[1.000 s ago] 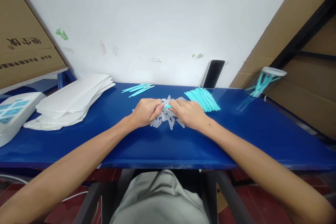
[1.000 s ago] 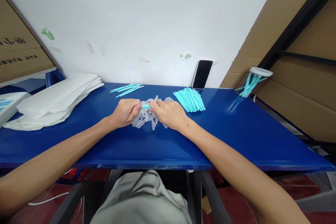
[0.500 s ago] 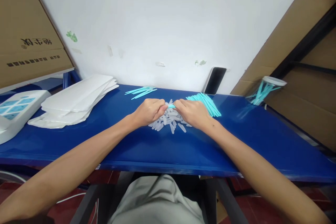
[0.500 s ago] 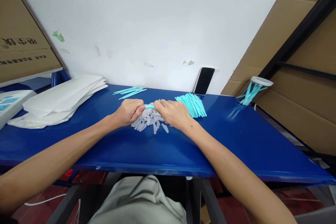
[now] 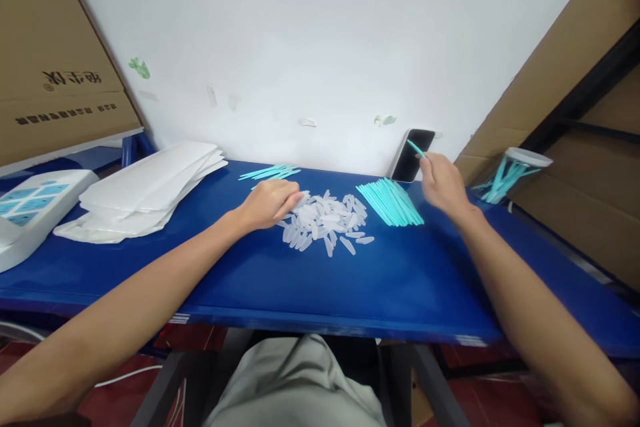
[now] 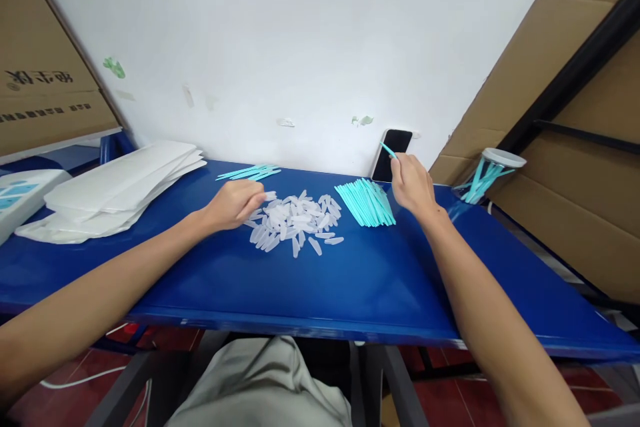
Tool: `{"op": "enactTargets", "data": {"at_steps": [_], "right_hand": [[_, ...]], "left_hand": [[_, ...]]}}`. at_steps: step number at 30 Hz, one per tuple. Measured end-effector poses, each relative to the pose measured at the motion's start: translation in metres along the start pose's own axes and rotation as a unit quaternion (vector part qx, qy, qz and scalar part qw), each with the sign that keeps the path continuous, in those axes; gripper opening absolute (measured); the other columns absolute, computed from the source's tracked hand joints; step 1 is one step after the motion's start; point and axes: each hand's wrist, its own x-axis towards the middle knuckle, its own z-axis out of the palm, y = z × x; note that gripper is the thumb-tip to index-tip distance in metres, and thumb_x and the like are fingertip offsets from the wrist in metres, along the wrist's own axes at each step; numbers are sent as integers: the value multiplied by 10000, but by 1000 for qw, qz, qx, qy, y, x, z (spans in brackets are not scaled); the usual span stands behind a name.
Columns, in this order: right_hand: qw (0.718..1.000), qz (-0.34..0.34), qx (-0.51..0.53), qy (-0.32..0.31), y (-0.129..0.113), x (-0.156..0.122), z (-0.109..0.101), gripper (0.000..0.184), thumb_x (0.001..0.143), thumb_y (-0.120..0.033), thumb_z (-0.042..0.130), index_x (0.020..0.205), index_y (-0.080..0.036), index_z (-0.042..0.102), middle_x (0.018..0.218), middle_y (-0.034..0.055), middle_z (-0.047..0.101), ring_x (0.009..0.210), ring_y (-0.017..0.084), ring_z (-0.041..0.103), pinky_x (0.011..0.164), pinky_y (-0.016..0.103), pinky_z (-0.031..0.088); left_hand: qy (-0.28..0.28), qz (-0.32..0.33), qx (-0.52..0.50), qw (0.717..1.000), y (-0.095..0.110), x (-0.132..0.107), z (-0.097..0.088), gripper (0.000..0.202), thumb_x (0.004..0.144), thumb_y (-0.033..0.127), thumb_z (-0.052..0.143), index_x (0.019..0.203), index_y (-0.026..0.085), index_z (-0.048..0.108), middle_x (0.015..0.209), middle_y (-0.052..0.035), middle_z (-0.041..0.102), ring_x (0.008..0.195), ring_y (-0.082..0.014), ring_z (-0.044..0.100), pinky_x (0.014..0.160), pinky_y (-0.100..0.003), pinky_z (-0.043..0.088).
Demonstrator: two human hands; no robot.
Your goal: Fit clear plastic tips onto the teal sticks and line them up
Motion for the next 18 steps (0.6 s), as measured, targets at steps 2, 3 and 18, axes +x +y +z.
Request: {"op": "enactTargets", "data": {"at_steps": [2,3,18], "right_hand": [[1000,5,23,-3,15,-3,5,497,1068,-403,266,1271,-166,653,1036,183,644,972,326,601,877,433,446],[1000,4,27,-13,20,-5,7,484,1054,-378,290,1273,-154,659,1008,179,635,962,326,598,894,444,452],[947,230,201,-99,8,-13,0,268,748,-314,796,973,-170,804,756,44,735,717,220,653,697,328,505]], "left_hand": [[-60,8,0,998,10,3,6,443,1105,381,289,719,220,435,625,-11,543,570,-159,481,595,-305,360],[-83,7,-2,997,14,3,8,447,1106,388,287,724,218,444,637,-15,552,580,-161,490,604,-306,363],[-226,-36,54,972,7,-5,9,530,1095,497,257,926,186,651,917,-88,641,786,-226,594,732,-356,448]]}}
